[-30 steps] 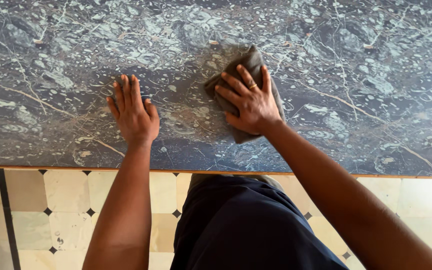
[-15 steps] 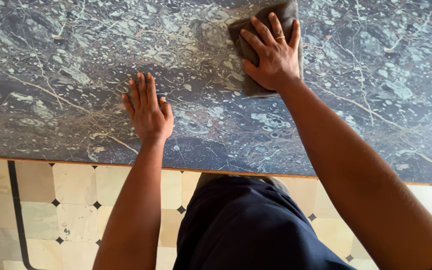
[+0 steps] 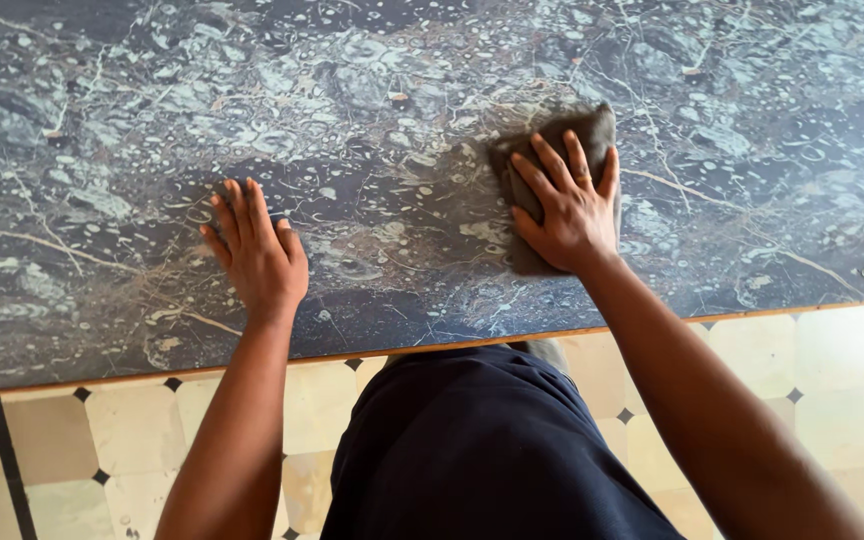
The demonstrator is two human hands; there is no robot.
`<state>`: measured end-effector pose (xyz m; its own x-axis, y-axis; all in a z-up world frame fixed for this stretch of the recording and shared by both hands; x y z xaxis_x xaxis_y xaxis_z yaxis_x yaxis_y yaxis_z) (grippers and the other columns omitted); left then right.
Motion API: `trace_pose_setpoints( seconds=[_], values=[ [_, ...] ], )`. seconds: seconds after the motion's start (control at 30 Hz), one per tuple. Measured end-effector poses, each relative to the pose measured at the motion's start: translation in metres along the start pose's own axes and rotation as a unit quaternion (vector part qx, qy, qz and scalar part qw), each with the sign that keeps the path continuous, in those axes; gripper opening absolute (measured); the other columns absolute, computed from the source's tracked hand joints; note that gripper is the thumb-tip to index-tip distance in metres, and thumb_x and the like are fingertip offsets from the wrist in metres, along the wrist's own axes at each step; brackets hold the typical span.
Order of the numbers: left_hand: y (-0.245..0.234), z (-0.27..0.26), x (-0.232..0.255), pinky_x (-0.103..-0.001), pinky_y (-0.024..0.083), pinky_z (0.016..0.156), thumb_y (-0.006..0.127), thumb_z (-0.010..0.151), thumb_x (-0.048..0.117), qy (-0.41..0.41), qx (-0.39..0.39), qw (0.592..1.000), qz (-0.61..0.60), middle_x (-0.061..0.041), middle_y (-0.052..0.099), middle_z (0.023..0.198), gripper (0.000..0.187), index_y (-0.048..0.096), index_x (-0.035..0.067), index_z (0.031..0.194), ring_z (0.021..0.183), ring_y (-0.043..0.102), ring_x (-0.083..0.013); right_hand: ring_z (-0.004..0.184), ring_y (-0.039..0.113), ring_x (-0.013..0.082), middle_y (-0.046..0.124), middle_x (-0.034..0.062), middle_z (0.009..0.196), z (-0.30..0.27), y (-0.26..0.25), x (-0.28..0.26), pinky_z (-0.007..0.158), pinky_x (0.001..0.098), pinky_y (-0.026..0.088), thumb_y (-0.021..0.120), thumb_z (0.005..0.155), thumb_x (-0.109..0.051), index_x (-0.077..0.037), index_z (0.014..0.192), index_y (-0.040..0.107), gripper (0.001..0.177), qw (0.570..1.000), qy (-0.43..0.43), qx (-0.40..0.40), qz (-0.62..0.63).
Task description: The person wipes the surface of a marble-topped table with a cloth, then moves to clean the wooden legs and frame of the table. The task involves systematic wiping of the tabletop followed by the wooden structure.
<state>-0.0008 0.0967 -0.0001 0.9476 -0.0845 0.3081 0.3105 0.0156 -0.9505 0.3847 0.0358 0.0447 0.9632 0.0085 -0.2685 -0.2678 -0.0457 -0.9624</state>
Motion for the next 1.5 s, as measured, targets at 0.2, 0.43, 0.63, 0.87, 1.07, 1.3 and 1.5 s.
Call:
trace_pose_setpoints(
  seconds=[0.2, 0.43, 0.63, 0.87, 1.07, 1.3, 1.5],
  values=[
    [0.005, -0.012, 0.029, -0.062, 0.003, 0.127, 0.044, 0.109, 0.031, 0.056, -0.006, 0.998, -0.017, -0.026, 0.029, 0.169, 0.064, 0.030, 0.002, 0.164, 0.159, 0.020, -0.0428, 0.157, 0.023, 0.0346, 0.039, 0.0047, 0.166, -0.051, -0.004, 0.009, 0.122, 0.0706, 0.003, 0.065, 0.089, -0.044, -0.027, 0.154, 0.051, 0.069, 0.999, 0.040, 0.010, -0.003],
    [0.018, -0.038, 0.081, -0.064, 0.003, 0.126, 0.047, 0.107, 0.031, 0.099, -0.038, 0.994, -0.035, -0.023, 0.031, 0.169, 0.066, 0.029, 0.003, 0.164, 0.159, 0.020, -0.0412, 0.158, 0.023, 0.0341, 0.038, 0.0042, 0.166, -0.097, 0.000, 0.009, 0.122, 0.0707, 0.003, 0.066, 0.088, -0.045, -0.028, 0.153, 0.051, 0.069, 0.997, 0.072, 0.003, -0.017],
    [0.017, -0.036, 0.084, -0.064, 0.003, 0.125, 0.047, 0.106, 0.031, 0.101, -0.047, 0.993, -0.025, -0.022, 0.029, 0.169, 0.067, 0.028, 0.005, 0.164, 0.158, 0.020, -0.0407, 0.158, 0.022, 0.0344, 0.037, 0.0043, 0.166, -0.101, 0.002, 0.010, 0.122, 0.0708, 0.002, 0.066, 0.086, -0.046, -0.028, 0.153, 0.050, 0.071, 0.997, 0.073, -0.002, -0.025],
    [0.021, -0.020, 0.094, -0.063, 0.002, 0.127, 0.047, 0.100, 0.021, 0.130, -0.067, 0.989, -0.029, -0.021, 0.026, 0.171, 0.070, 0.028, 0.005, 0.165, 0.160, 0.018, -0.0398, 0.158, 0.022, 0.0345, 0.037, 0.0046, 0.167, -0.070, -0.001, 0.020, 0.123, 0.0699, 0.002, 0.066, 0.084, -0.045, -0.028, 0.153, 0.050, 0.072, 0.998, 0.057, -0.016, -0.027],
    [0.028, 0.027, 0.106, -0.061, 0.003, 0.128, 0.051, 0.099, 0.019, 0.147, -0.043, 0.988, -0.021, -0.020, 0.027, 0.172, 0.071, 0.029, 0.003, 0.166, 0.160, 0.018, -0.0405, 0.158, 0.020, 0.0355, 0.035, 0.0045, 0.168, -0.033, -0.006, 0.035, 0.122, 0.0714, 0.001, 0.066, 0.086, -0.045, -0.028, 0.154, 0.050, 0.072, 0.999, 0.040, -0.012, -0.024],
    [0.034, 0.042, 0.110, -0.060, 0.006, 0.128, 0.050, 0.104, 0.024, 0.109, -0.033, 0.993, -0.014, -0.018, 0.030, 0.171, 0.067, 0.030, 0.004, 0.165, 0.160, 0.020, -0.0388, 0.157, 0.019, 0.0363, 0.035, 0.0050, 0.166, -0.002, -0.010, 0.046, 0.120, 0.0733, 0.002, 0.067, 0.084, -0.045, -0.027, 0.153, 0.051, 0.073, 0.999, 0.019, -0.015, -0.024],
    [0.032, 0.041, 0.109, -0.060, 0.006, 0.127, 0.048, 0.107, 0.030, 0.088, -0.036, 0.995, -0.010, -0.019, 0.029, 0.171, 0.065, 0.029, 0.004, 0.164, 0.159, 0.019, -0.0401, 0.158, 0.020, 0.0361, 0.036, 0.0046, 0.167, 0.024, -0.015, 0.053, 0.121, 0.0738, 0.003, 0.067, 0.087, -0.043, -0.026, 0.153, 0.052, 0.070, 1.000, -0.004, -0.007, -0.019]
  ],
)
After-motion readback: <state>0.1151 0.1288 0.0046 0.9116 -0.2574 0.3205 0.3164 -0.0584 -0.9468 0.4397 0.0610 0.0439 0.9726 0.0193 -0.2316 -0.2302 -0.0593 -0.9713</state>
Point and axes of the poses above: each hand's wrist, its own z-axis towards the middle knuckle, its own y-axis out of the palm, x = y × z, the point moved 10 cm from there along z, towards the middle knuckle
